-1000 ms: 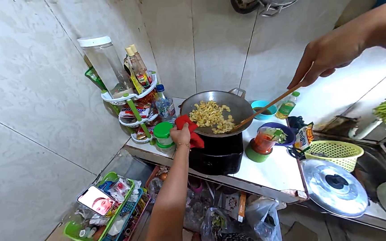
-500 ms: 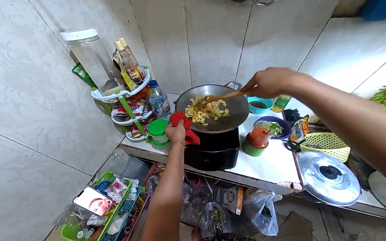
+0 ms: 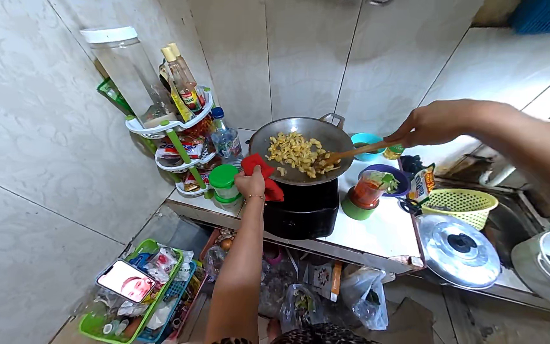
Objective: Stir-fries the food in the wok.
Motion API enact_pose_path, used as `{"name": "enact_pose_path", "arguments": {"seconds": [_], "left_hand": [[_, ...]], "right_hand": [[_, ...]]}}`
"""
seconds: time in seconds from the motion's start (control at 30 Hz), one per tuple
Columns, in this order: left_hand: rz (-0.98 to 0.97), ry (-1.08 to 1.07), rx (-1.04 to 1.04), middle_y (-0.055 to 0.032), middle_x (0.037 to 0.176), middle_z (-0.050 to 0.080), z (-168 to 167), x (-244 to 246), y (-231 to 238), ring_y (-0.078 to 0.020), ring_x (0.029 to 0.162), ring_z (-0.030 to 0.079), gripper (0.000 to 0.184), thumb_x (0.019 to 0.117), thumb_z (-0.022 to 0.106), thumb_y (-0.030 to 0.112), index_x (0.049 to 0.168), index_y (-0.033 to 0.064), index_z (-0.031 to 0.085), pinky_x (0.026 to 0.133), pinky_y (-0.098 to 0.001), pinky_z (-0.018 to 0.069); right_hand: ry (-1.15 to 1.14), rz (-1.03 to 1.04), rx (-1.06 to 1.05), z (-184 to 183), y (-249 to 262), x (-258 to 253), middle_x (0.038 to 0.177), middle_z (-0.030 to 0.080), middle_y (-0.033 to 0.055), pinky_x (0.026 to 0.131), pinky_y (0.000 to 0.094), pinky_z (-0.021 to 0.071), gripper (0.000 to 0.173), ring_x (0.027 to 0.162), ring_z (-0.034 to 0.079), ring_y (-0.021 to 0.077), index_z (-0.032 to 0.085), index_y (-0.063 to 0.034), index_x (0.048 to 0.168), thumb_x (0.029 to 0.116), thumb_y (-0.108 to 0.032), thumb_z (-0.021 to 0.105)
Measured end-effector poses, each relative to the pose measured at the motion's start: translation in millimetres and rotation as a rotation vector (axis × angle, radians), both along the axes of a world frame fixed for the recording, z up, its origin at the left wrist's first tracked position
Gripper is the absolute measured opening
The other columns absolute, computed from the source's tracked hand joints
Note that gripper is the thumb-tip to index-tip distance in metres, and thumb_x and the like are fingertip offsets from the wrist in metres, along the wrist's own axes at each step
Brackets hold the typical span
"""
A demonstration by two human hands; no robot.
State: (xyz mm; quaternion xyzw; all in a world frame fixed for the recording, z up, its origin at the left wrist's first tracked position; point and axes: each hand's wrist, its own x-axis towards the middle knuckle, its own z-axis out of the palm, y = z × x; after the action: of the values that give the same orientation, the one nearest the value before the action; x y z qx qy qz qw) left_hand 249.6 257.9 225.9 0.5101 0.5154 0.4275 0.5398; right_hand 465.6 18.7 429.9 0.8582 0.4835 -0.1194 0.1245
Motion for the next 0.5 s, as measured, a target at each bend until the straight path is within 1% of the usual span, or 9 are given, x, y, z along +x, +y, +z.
{"name": "enact_pose_path", "arguments": {"seconds": [0.07,0.13,0.2,0.23,0.27,0.33,0.37,0.43,0.5], "left_hand": [[-0.01,-0.012,0.026,-0.0207,0.099,0.069,-2.0,0.0,0.4,-0.0288,0.093,0.067,0.029,0.0938,0.074,0.018,0.108,-0.0059,0.066,0.087,-0.0482,0.053],[-0.005,-0.024,0.025,-0.0199,0.098,0.069,-0.4,-0.4,-2.0,-0.0276,0.092,0.066,0.029,0.0941,0.074,0.018,0.109,-0.0057,0.065,0.086,-0.0469,0.0529],[0.012,-0.024,0.022,-0.0201,0.1,0.068,2.1,-1.0,-5.0,-0.0275,0.094,0.066,0.033,0.0939,0.074,0.018,0.113,-0.006,0.062,0.087,-0.0461,0.0527],[0.02,-0.024,0.019,-0.0206,0.102,0.067,2.8,-1.2,-5.8,-0.0278,0.096,0.066,0.035,0.0937,0.074,0.018,0.116,-0.0063,0.061,0.088,-0.046,0.0526],[0.026,-0.023,0.018,-0.0209,0.103,0.067,3.4,-1.3,-6.3,-0.028,0.097,0.065,0.037,0.0934,0.075,0.018,0.117,-0.0066,0.061,0.089,-0.046,0.0521],[0.022,-0.024,0.016,-0.0208,0.103,0.068,3.0,-0.7,-6.1,-0.0279,0.096,0.066,0.036,0.0932,0.075,0.017,0.117,-0.0063,0.062,0.089,-0.0459,0.0525],[0.021,-0.028,0.015,-0.0209,0.102,0.069,2.3,0.1,-5.5,-0.0282,0.095,0.066,0.034,0.093,0.075,0.017,0.115,-0.0062,0.063,0.088,-0.0465,0.0525],[0.011,-0.027,0.004,-0.0207,0.102,0.069,1.3,0.6,-5.1,-0.0286,0.095,0.066,0.033,0.0932,0.075,0.017,0.114,-0.0054,0.064,0.088,-0.0472,0.0528],[0.012,-0.023,-0.005,-0.0206,0.103,0.068,2.1,0.2,-6.8,-0.0286,0.096,0.066,0.034,0.0936,0.075,0.018,0.116,-0.0051,0.063,0.088,-0.0471,0.0526]], "right_hand": [[0.066,0.041,0.107,-35.2,4.8,15.2,0.111,0.072,0.0236,0.092,0.0711,0.0452,0.029,0.107,0.065,0.0477,0.073,-0.0152,0.129,0.1029,-0.016,0.061],[0.193,0.061,0.151,-55.2,7.8,10.9,0.114,0.071,0.0237,0.097,0.0669,0.0452,0.03,0.11,0.065,0.0453,0.07,-0.0116,0.133,0.1041,-0.014,0.06],[0.289,0.037,0.138,-45.6,5.1,-1.2,0.115,0.071,0.0225,0.098,0.0596,0.0463,0.03,0.109,0.065,0.0404,0.069,-0.0072,0.133,0.1041,-0.009,0.059],[0.306,0.028,0.114,-32.2,2.2,-6.1,0.115,0.072,0.0214,0.098,0.0556,0.047,0.03,0.108,0.066,0.0374,0.069,-0.0055,0.132,0.1036,-0.006,0.059],[0.285,0.022,0.086,-18.2,-0.1,-7.6,0.114,0.073,0.02,0.098,0.0544,0.0478,0.029,0.108,0.067,0.036,0.07,-0.0054,0.13,0.1028,-0.004,0.06],[0.16,0.028,0.022,5.0,0.6,-7.2,0.114,0.073,0.0209,0.1,0.0601,0.0459,0.028,0.111,0.066,0.0406,0.072,-0.0079,0.128,0.1023,-0.007,0.062],[0.097,0.033,0.004,8.5,4.4,-5.0,0.114,0.072,0.0221,0.1,0.0641,0.0442,0.028,0.113,0.065,0.0436,0.073,-0.0099,0.128,0.1026,-0.01,0.062],[0.049,0.059,0.029,-5.6,14.9,-1.0,0.113,0.072,0.0228,0.097,0.0679,0.044,0.027,0.112,0.064,0.0459,0.074,-0.0125,0.127,0.1032,-0.015,0.062],[0.115,0.07,0.06,-27.8,21.1,-5.3,0.111,0.072,0.023,0.096,0.065,0.0455,0.028,0.109,0.065,0.0437,0.072,-0.0115,0.129,0.1047,-0.016,0.059]]}}
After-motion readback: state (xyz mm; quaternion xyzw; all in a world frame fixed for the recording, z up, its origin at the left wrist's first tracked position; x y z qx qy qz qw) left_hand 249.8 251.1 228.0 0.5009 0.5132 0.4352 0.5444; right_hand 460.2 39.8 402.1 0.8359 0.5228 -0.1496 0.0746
